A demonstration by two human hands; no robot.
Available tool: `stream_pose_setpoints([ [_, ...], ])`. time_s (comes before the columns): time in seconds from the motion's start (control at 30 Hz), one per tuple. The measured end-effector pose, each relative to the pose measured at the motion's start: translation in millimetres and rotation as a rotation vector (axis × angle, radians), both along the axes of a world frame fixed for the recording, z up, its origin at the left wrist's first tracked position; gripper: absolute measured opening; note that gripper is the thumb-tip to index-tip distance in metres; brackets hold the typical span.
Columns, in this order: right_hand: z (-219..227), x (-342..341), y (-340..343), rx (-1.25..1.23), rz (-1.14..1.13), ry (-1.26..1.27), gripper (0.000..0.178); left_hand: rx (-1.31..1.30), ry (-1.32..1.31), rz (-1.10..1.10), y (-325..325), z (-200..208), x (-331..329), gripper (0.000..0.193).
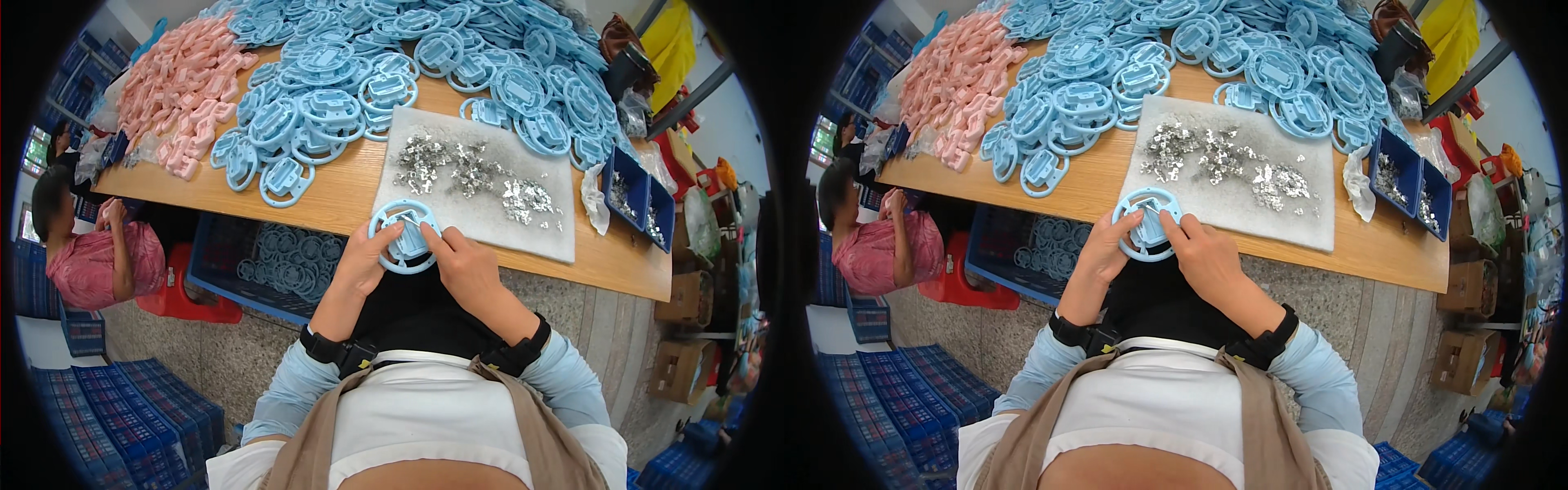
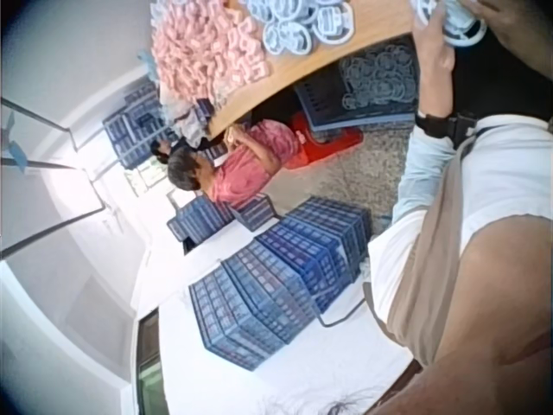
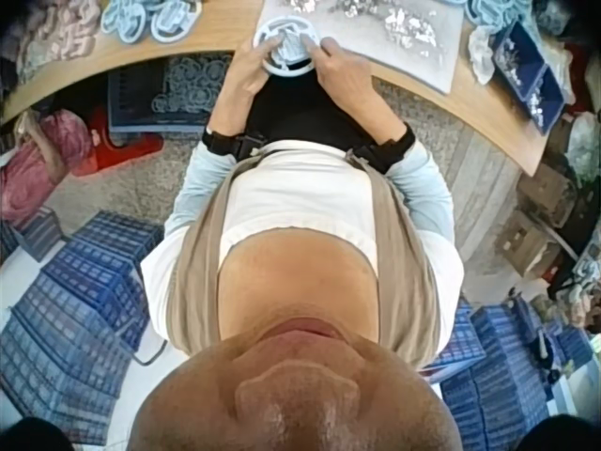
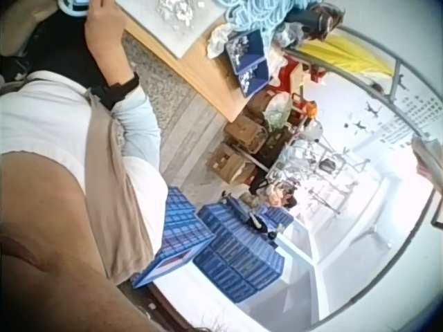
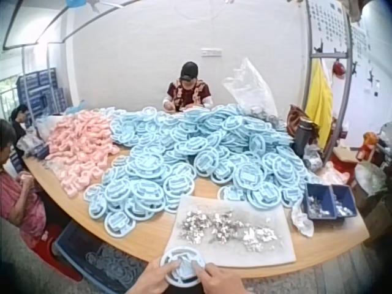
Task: Manually assembling small silver decorative components onto blue circular plastic frames at a factory workbench.
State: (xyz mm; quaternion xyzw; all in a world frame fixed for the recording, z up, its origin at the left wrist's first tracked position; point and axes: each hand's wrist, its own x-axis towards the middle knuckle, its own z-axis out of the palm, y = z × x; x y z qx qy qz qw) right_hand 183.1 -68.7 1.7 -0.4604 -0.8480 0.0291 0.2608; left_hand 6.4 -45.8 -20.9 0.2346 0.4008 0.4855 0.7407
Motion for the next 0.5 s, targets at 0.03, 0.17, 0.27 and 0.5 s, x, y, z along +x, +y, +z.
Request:
stream_pose_setpoints([
  [0.03,0.9,0.2,0.9,0.01,0.004,-0.006,0.046,-0.001,0.0,-0.001,-0.1,-0.2,-0.6,0.025],
  [0.17,5.0,0.4,2.1,0.047,-0.002,-0.004,0.041,-0.002,-0.004,-0.005,-0.1,3.3,0.0,0.025],
  [0.27,5.2,-0.5,1.3,0.062,0.005,0.004,0.04,-0.006,0.001,-0.016,0.0,-0.6,-2.0,0.024],
  [0.5,4.7,-8.5,-0.8,0.017,-0.013,-0.125,0.043,0.003,0.04,-0.007,-1.3,-2.0,0.1,0.024],
])
